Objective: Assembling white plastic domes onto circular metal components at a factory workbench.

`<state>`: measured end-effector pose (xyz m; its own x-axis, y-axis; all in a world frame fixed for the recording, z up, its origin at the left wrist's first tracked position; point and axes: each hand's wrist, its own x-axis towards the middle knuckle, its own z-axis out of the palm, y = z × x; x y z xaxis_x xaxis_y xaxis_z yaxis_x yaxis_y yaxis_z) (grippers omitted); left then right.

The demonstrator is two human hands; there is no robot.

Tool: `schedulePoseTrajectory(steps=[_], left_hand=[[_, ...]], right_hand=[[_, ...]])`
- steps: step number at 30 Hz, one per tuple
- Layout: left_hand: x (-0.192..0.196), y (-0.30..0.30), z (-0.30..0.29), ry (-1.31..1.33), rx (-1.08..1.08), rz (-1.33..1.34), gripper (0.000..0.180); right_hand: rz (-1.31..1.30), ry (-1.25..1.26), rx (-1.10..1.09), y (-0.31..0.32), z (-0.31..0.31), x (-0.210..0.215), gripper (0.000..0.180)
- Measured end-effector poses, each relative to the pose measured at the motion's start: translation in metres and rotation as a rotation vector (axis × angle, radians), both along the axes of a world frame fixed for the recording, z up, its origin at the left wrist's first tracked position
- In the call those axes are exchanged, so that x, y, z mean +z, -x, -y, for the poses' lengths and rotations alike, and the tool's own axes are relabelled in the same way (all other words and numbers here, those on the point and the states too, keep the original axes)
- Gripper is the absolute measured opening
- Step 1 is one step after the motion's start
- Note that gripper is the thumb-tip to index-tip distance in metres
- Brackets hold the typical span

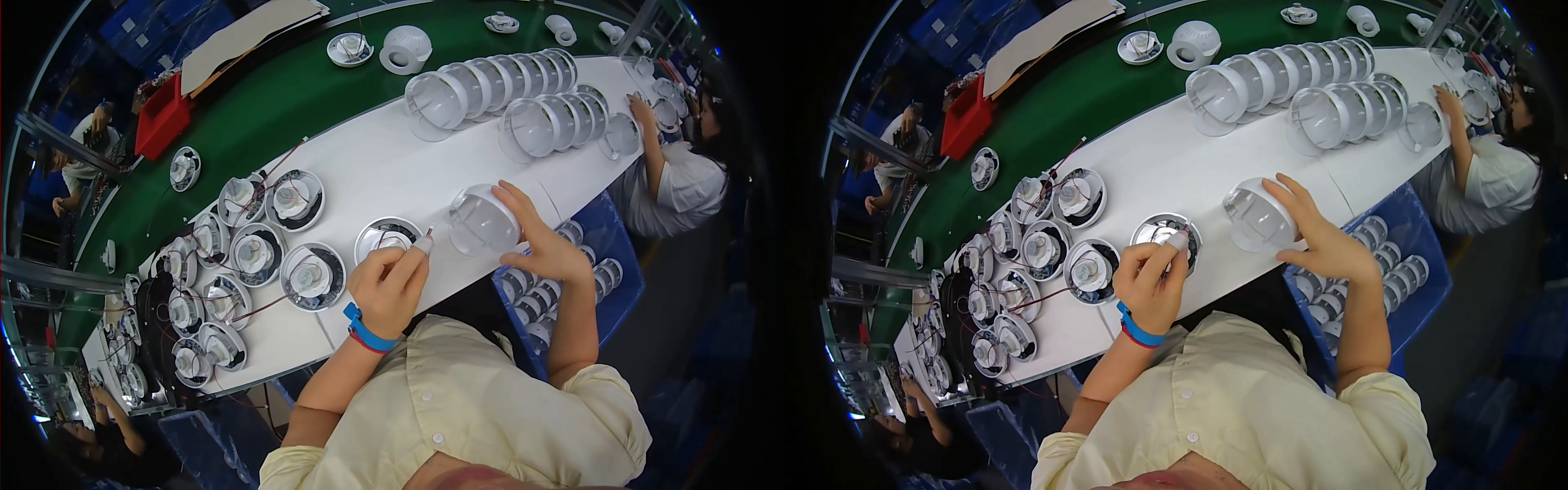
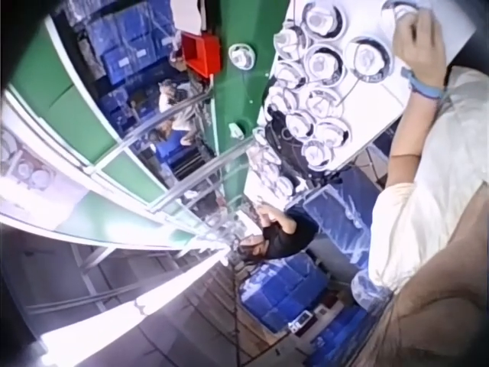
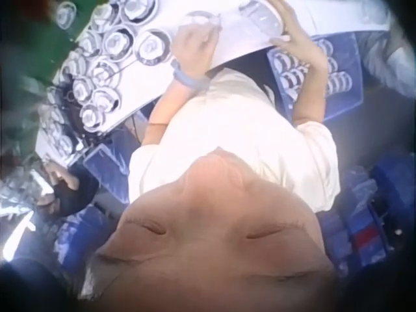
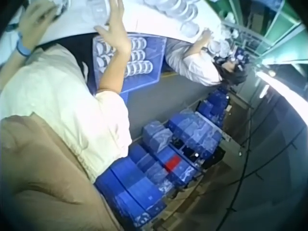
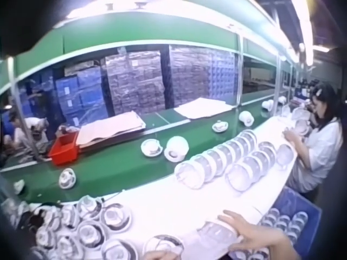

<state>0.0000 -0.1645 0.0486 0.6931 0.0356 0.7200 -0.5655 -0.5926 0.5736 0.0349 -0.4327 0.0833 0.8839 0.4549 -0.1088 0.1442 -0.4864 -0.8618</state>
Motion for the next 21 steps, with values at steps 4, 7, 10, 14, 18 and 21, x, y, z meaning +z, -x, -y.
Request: schedulePoseTrajectory(steps=[4,7,10,14,18,21], left_hand=[[0.001,-0.005,0.003,0.011,0.104,0.063,0.036],[0.008,-0.002,0.001,-0.016,0.138,0.073,0.037],[0.008,-0.002,-0.001,0.018,0.105,0.074,0.038],[0.007,-0.011,-0.005,0.084,0.029,0.158,0.039],[0.005,-0.011,-0.003,0.063,0.089,0.152,0.038],[0.005,-0.005,0.003,0.174,0.127,0.092,0.037]], right_hand=[[0.081,0.007,0.167,-0.048,0.012,-0.016,0.108],[0.013,-0.235,0.218,-0.079,-0.006,-0.04,0.111],[-0.173,-0.589,0.119,-0.091,-0.038,-0.065,0.112],[-0.183,-0.687,0.017,-0.079,-0.06,-0.076,0.107],[-0.117,-0.667,-0.111,-0.055,-0.066,-0.069,0.119],[-0.188,-0.737,-0.178,-0.031,-0.064,-0.064,0.12]])
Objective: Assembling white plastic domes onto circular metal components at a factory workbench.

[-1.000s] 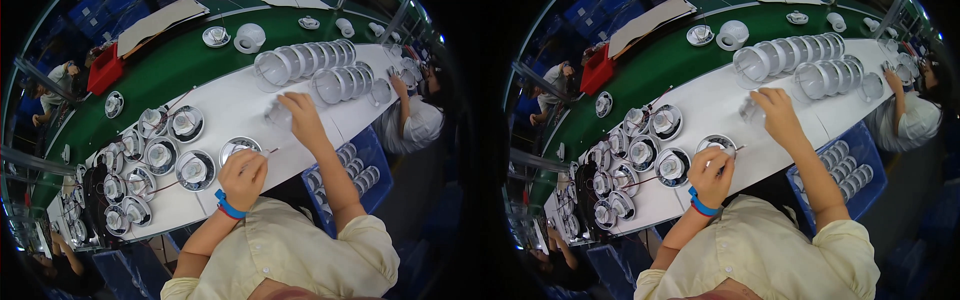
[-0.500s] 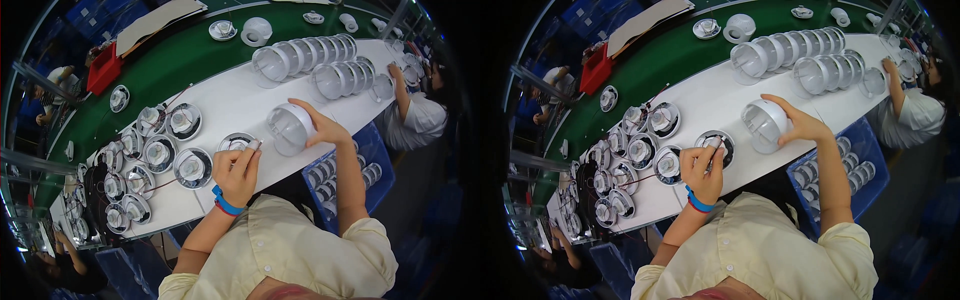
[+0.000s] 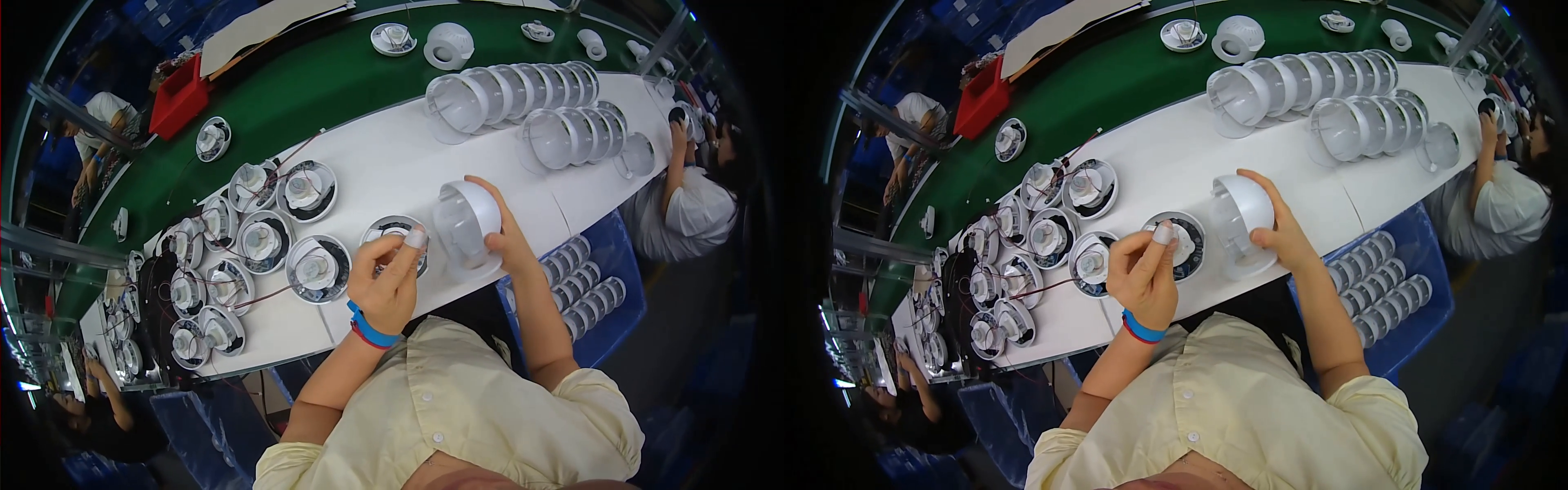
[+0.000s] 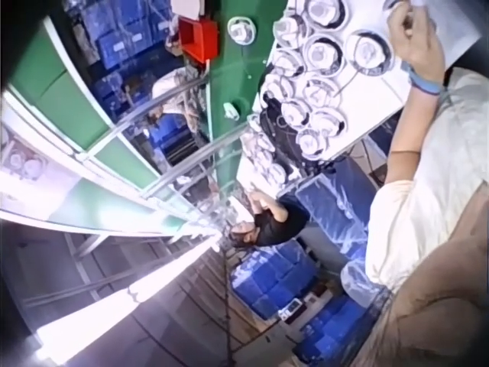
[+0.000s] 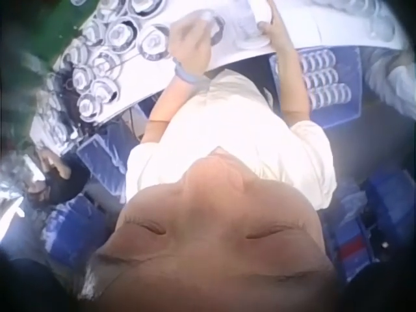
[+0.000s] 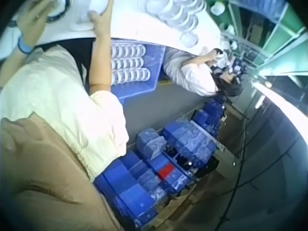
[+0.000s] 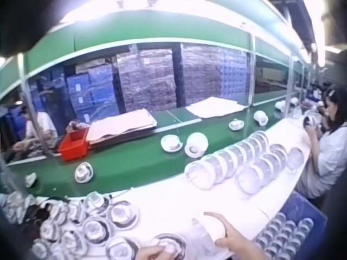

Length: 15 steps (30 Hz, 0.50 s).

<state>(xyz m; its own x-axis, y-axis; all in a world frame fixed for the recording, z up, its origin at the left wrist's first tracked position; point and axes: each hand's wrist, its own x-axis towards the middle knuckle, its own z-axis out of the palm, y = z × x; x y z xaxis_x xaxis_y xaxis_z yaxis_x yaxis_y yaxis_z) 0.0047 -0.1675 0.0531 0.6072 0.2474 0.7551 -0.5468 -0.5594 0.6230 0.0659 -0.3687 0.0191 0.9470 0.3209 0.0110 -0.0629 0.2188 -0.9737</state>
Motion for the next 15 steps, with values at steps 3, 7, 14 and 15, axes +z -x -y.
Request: schedulePoseTrajectory(steps=[3,7,14,15], left_hand=[[0.002,-0.002,-0.001,-0.073,-0.101,-0.013,0.034],[-0.005,-0.007,0.002,-0.166,-0.131,0.027,0.025],[0.002,-0.011,0.014,-0.064,-0.141,-0.197,0.016],[0.001,-0.01,0.015,-0.095,-0.144,-0.205,0.016]], right_hand=[[-0.024,-0.009,0.004,0.015,0.008,-0.005,0.12],[-0.055,-0.06,0.041,0.034,0.013,0.001,0.117],[-0.086,-0.206,0.193,0.045,0.005,0.011,0.117],[-0.086,-0.206,0.194,0.046,0.005,0.012,0.117]])
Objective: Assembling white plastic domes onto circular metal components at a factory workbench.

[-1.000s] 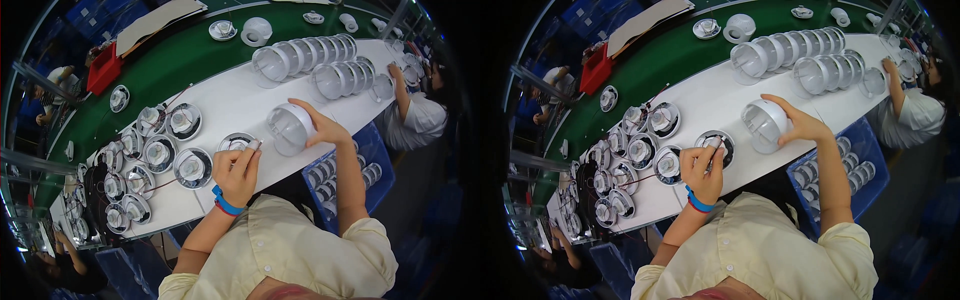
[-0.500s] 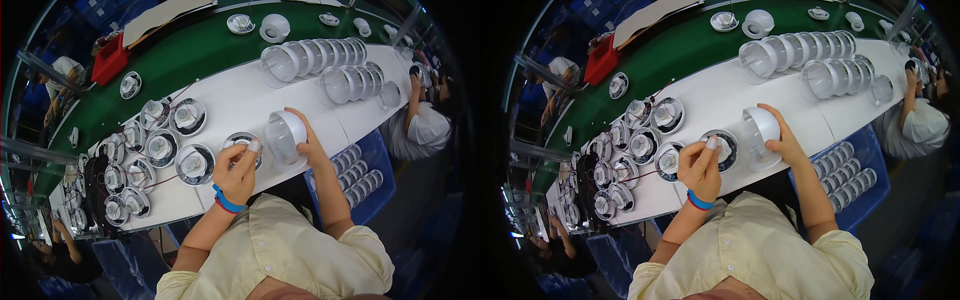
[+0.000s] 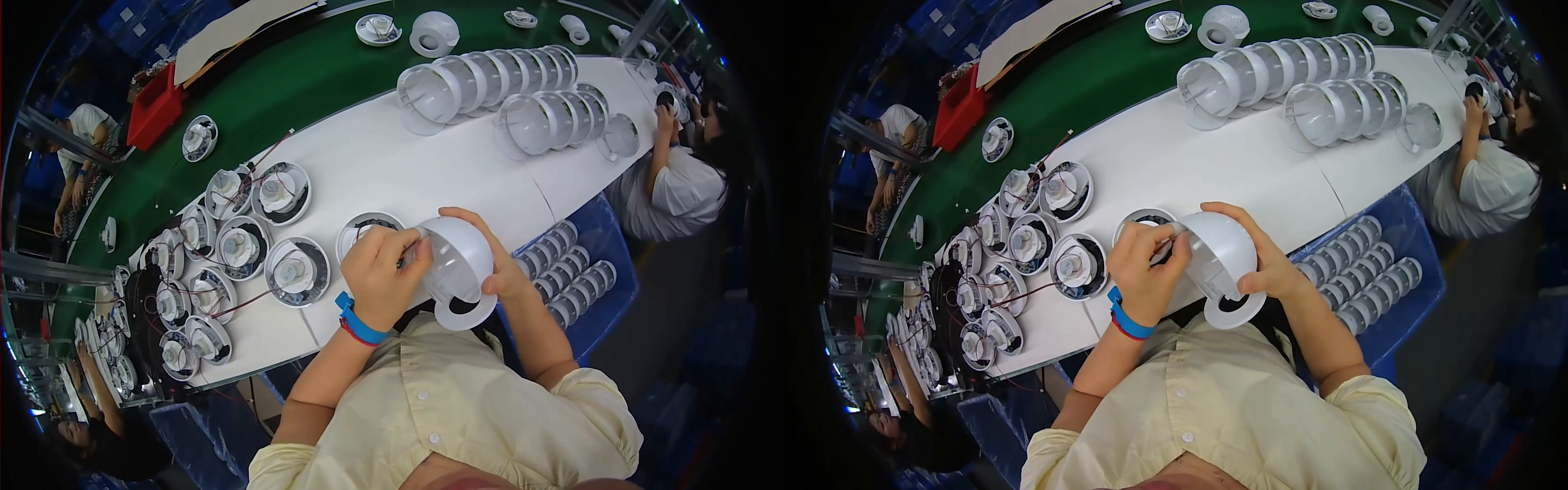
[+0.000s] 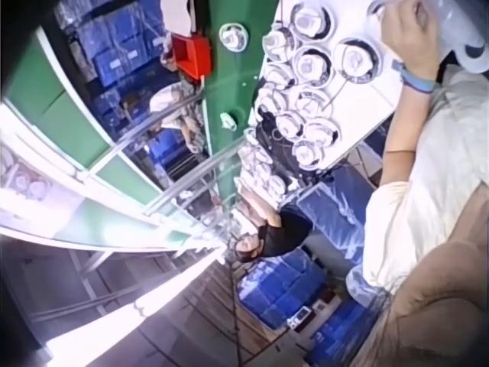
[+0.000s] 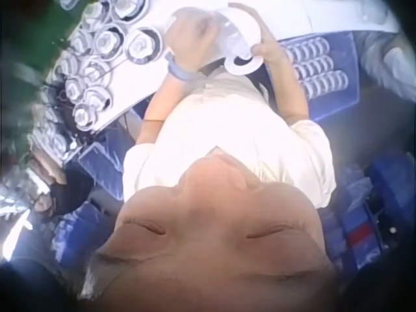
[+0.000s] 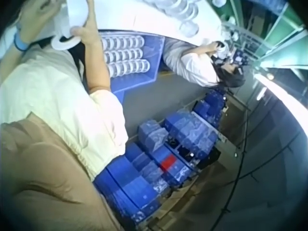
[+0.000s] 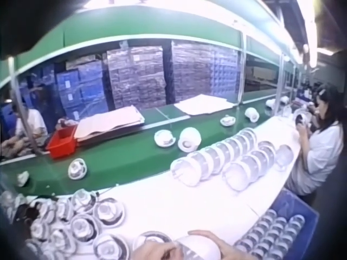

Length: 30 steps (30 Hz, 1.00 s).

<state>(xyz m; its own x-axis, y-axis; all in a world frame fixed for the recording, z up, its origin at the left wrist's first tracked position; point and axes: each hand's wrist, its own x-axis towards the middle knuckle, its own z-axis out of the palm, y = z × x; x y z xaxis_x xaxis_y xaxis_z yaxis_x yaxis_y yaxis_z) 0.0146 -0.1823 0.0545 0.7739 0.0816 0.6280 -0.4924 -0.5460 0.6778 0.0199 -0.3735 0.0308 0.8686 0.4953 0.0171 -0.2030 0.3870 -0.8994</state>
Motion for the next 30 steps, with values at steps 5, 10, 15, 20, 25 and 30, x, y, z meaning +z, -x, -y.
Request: schedulePoseTrajectory(steps=[5,10,15,20,25,30], left_hand=[[0.002,-0.001,-0.003,-0.101,0.018,0.022,0.018],[0.007,0.001,-0.002,-0.269,0.062,0.121,0.019],[-0.005,0.004,-0.002,-0.168,0.009,0.063,0.021],[-0.004,0.015,-0.027,-0.285,0.015,0.124,0.023],[-0.033,0.079,-0.065,0.115,0.025,-0.167,0.014],[-0.04,0.079,-0.079,-0.059,0.19,-0.314,0.015]], right_hand=[[0.051,0.046,0.003,-0.002,0.0,-0.001,0.113],[0.086,0.096,-0.004,-0.004,-0.002,0.002,0.112],[0.103,0.126,0.018,-0.004,-0.004,0.004,0.11],[0.264,0.461,0.089,-0.001,0.003,0.02,0.117],[0.328,0.587,-0.141,-0.006,0.009,0.016,0.113],[0.297,0.57,-0.247,-0.007,0.0,0.004,0.111]])
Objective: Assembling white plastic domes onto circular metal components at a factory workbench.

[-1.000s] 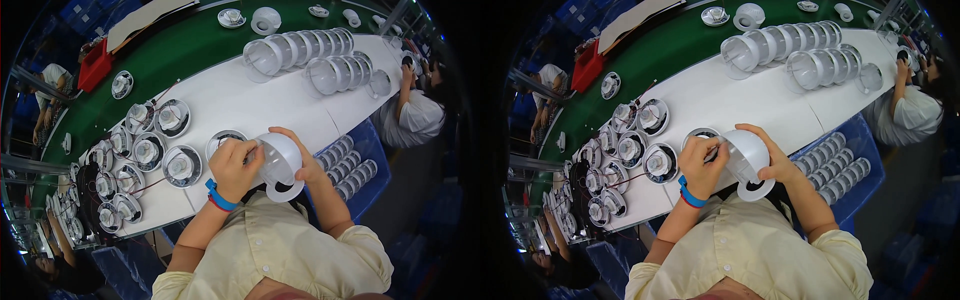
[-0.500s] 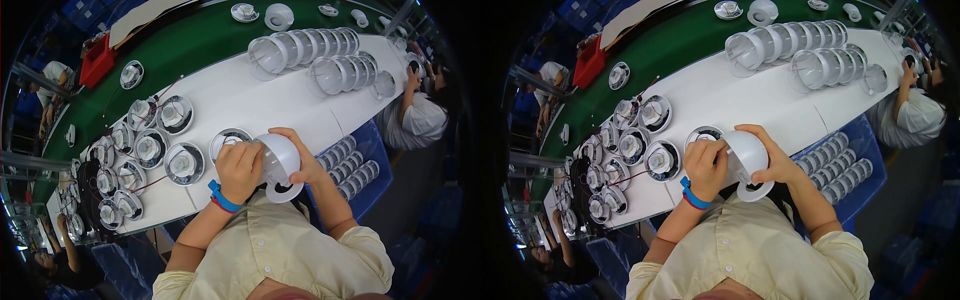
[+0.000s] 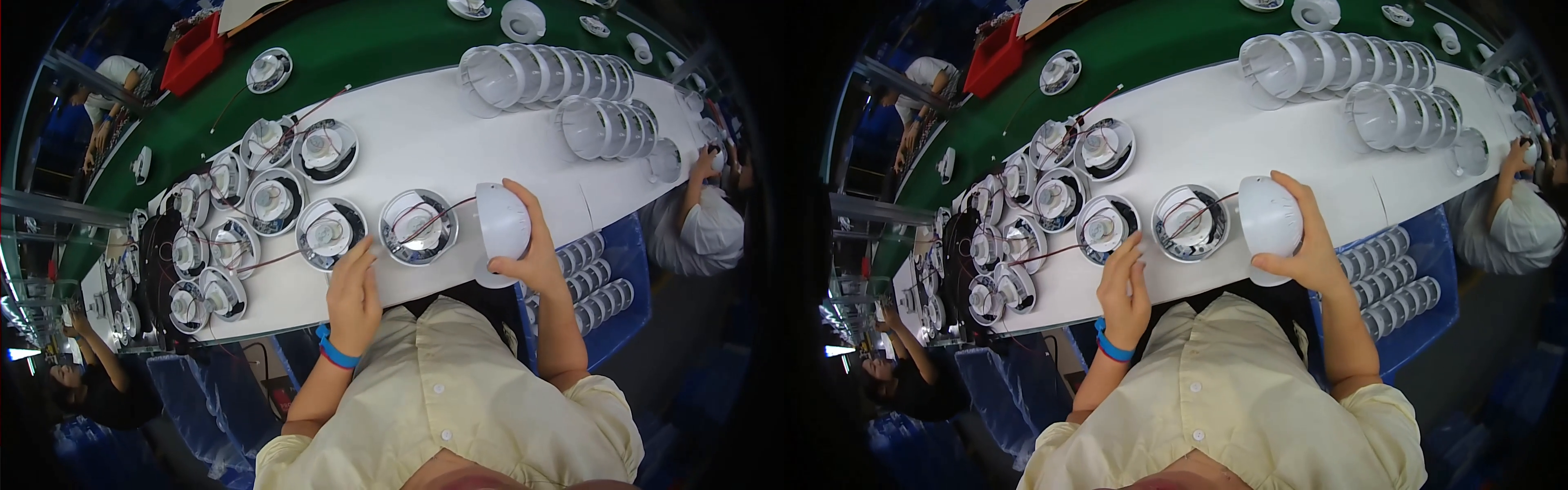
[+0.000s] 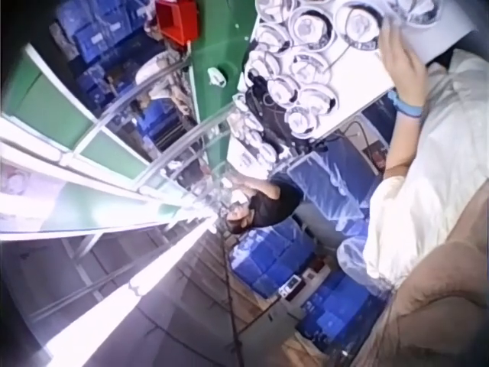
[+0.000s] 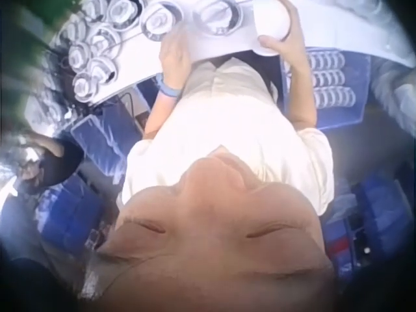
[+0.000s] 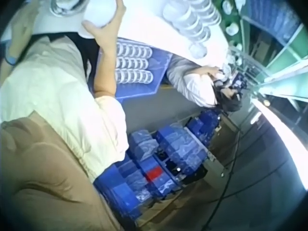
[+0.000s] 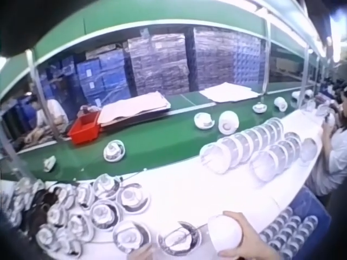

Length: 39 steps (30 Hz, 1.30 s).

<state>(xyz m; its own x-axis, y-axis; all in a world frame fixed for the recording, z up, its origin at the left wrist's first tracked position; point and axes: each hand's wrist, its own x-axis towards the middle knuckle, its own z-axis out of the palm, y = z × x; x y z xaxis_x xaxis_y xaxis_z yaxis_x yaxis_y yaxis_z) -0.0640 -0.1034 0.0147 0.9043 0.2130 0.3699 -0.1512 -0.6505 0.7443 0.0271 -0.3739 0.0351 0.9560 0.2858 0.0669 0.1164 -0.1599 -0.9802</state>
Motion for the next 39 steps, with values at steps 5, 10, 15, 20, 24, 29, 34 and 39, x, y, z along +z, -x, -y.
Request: schedulePoseTrajectory(steps=[5,10,15,20,24,29,34,39], left_hand=[[0.009,-0.02,-0.001,-0.002,0.047,-0.013,0.021],[-0.001,-0.023,-0.019,-0.163,0.102,0.078,0.021],[0.013,-0.012,0.006,-0.079,0.022,-0.078,0.027],[0.009,-0.037,0.012,0.417,-0.059,-0.398,0.035],[-0.015,-0.054,-0.004,0.429,-0.125,-0.503,0.039],[-0.027,-0.058,-0.002,0.695,-0.363,-0.527,0.049],[-0.019,-0.06,0.002,0.742,-0.35,-0.657,0.049],[-0.033,-0.048,0.04,0.913,-0.311,-0.347,0.062]], right_hand=[[-0.008,-0.026,-0.025,0.003,-0.005,-0.003,0.109],[0.065,0.004,-0.046,0.007,-0.001,-0.013,0.11],[0.052,-0.019,-0.049,0.007,0.002,-0.008,0.112],[0.028,-0.017,-0.044,0.006,-0.001,-0.007,0.112],[0.041,-0.019,-0.035,0.006,-0.001,-0.01,0.111],[0.041,-0.028,-0.077,0.011,-0.004,-0.009,0.111],[-0.006,-0.099,-0.045,0.014,-0.008,-0.013,0.111],[0.182,0.057,-0.132,0.045,-0.043,-0.015,0.106]])
